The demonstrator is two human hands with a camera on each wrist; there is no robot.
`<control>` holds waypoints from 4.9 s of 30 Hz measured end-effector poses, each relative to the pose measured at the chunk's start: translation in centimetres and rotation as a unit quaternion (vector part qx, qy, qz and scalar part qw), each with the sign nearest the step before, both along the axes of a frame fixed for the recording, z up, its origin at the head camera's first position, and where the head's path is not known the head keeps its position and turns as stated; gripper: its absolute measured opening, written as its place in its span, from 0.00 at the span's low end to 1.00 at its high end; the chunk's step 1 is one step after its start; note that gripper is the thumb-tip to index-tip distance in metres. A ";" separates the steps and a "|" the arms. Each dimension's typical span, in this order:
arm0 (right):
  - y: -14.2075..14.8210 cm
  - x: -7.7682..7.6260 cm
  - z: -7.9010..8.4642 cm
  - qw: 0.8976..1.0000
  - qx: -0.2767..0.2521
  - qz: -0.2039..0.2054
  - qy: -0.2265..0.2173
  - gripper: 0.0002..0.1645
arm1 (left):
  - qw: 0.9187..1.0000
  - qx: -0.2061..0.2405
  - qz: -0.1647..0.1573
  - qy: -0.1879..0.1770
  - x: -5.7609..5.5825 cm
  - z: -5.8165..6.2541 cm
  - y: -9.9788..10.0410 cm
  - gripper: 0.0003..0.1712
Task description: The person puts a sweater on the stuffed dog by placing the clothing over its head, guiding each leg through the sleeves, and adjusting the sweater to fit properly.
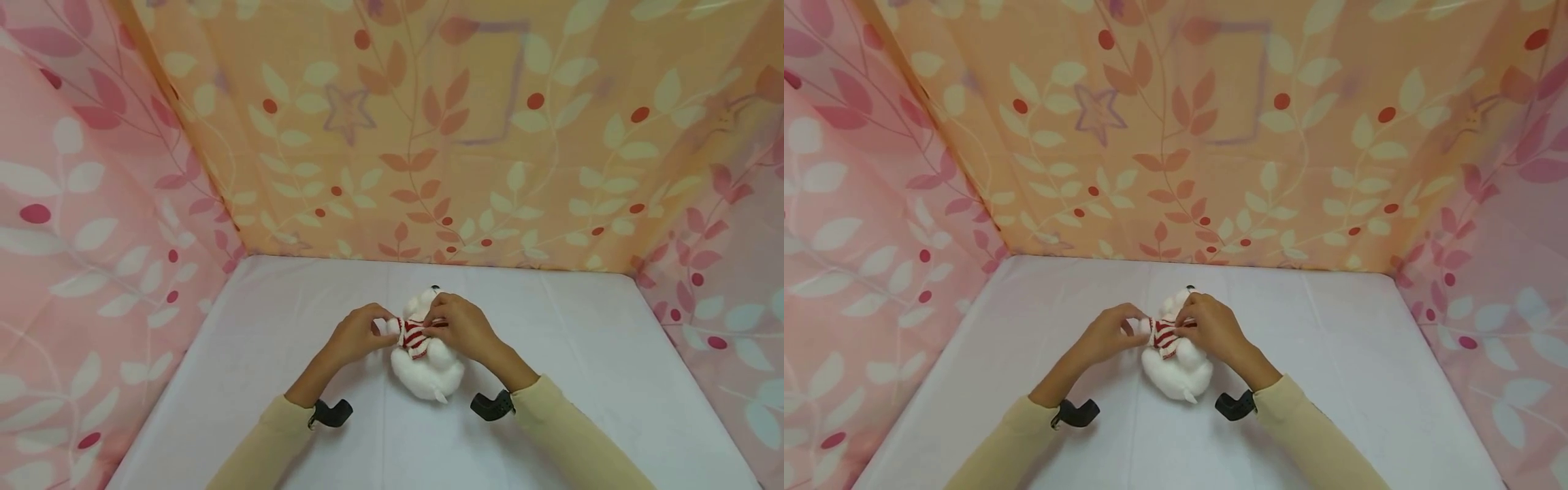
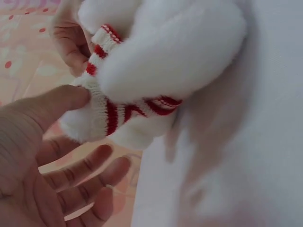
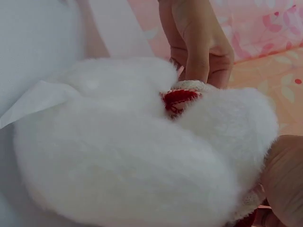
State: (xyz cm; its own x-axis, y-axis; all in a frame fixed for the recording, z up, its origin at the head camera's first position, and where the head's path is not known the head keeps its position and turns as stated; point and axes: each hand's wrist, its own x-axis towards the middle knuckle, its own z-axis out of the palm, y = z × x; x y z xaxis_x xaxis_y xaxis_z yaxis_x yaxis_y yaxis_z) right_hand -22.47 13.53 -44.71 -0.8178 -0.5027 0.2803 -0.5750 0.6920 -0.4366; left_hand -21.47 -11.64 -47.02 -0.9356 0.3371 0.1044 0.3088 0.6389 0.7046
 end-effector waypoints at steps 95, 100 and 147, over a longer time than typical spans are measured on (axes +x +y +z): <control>-1.8 5.2 -0.4 0.980 -0.186 -0.045 0.044 0.11 | 0.969 -0.060 0.014 0.241 1.2 -0.8 5.0 0.23; -1.6 5.2 -1.7 0.973 -0.204 -0.069 0.081 0.15 | 0.964 -0.049 -0.008 0.262 1.3 -0.9 5.2 0.15; -0.5 3.9 -4.1 0.956 -0.196 -0.216 0.040 0.42 | 0.955 -0.029 -0.145 0.256 2.0 0.2 4.1 0.10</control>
State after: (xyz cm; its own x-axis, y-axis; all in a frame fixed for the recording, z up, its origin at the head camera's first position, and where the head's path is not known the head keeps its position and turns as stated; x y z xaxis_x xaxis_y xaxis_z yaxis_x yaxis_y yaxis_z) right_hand -18.59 13.05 -48.77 -0.8932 0.0327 0.4485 -0.3158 0.6644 -0.6774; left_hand -19.43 -7.52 -46.80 -0.6343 0.5928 0.4963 0.7727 0.5079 0.3808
